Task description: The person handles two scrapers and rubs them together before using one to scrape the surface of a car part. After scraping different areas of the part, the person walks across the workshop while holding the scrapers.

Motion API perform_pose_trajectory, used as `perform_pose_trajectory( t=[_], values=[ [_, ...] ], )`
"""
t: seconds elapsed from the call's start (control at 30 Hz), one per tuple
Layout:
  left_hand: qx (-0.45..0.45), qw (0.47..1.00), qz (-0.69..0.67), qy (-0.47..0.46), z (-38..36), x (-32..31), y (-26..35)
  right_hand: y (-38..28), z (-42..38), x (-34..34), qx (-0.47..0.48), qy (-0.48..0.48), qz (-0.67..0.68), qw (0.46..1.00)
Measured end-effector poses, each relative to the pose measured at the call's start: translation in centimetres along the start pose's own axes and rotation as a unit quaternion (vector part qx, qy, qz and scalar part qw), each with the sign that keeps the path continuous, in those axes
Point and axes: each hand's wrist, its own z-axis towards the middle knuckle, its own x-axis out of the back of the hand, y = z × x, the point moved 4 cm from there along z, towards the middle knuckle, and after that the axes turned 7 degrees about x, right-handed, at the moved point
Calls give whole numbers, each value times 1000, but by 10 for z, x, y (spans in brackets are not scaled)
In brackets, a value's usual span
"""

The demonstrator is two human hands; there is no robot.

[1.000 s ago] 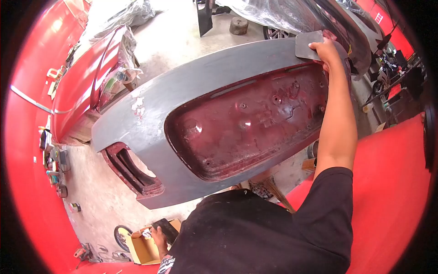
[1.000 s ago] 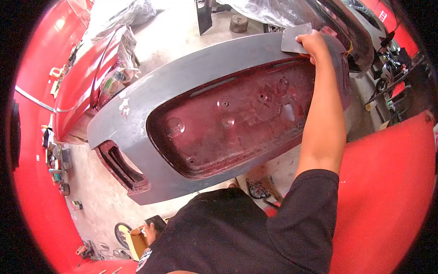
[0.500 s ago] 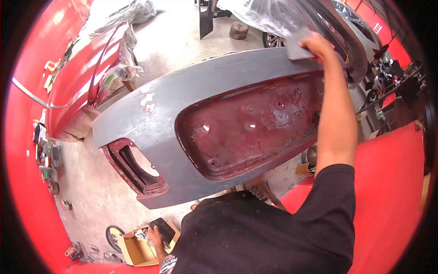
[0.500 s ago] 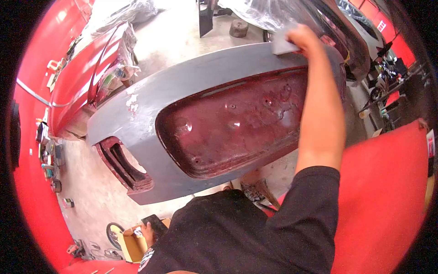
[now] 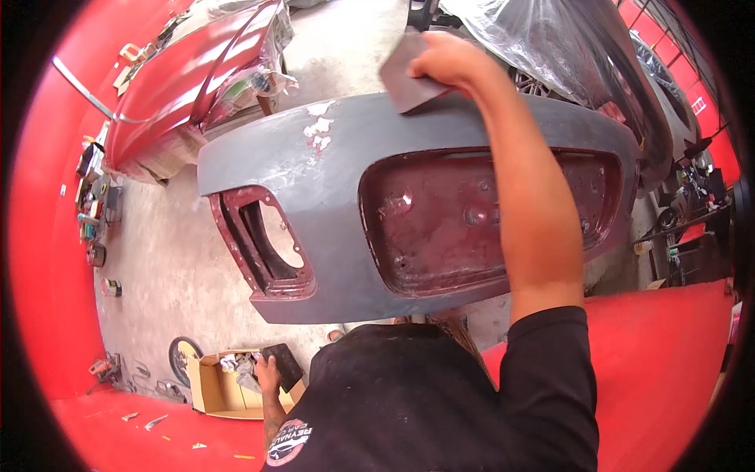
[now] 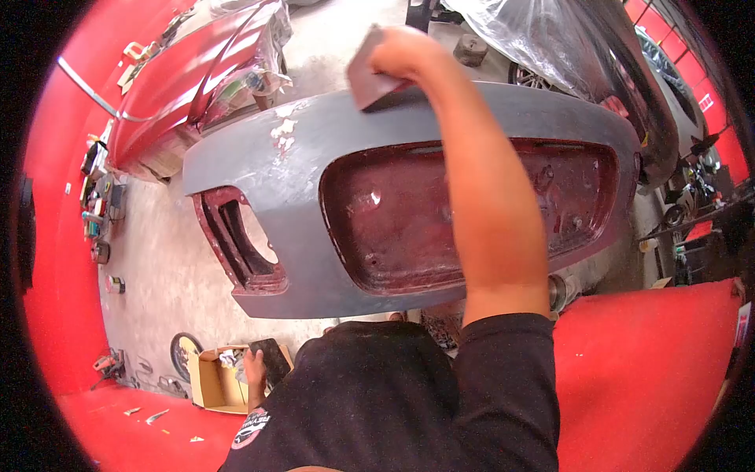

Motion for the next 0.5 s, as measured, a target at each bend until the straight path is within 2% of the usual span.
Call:
perform_pose_trajectory(
  t=[0.03, 0.13, 0.17, 0.2, 0.23, 0.3, 0.33, 0.37, 0.43, 0.47, 0.5],
  values=[
    [3, 1000, -1, 1, -1, 0, -6, -18, 2, -15, 33, -15, -30, 999],
    [-8, 999, -23, -23, 3, -3, -27, -66, -29, -16, 25, -54, -30, 998],
    [-5, 999, -39, -12, 1, -2, -38, -73, -46, 0, 29, 46, -11, 998],
    [2, 998, -56, 0, -4, -2, -49, -37, -17, 7, 103, 12, 125, 987],
    [9, 998, -62, 3, -9, -1, -57, -19, -18, 27, 89, 9, 174, 981],
    [45, 998, 10, 40, -16, 4, -77, 23, -33, 71, 44, 61, 112, 991],
    [92, 995, 10, 26, -17, 6, -91, 38, -50, 83, 29, 101, 138, 985],
    [98, 995, 4, 28, -22, 6, -103, 57, -60, 93, -5, 121, 126, 985],
    [50, 998, 27, 30, -29, 9, -113, 75, -66, 90, -39, 138, 112, 983],
    [103, 993, -47, 21, -28, 5, -126, 81, -66, 84, -49, 145, 111, 982],
    [104, 993, -47, 21, -27, 4, -128, 85, -66, 79, -61, 153, 112, 980]
  ],
)
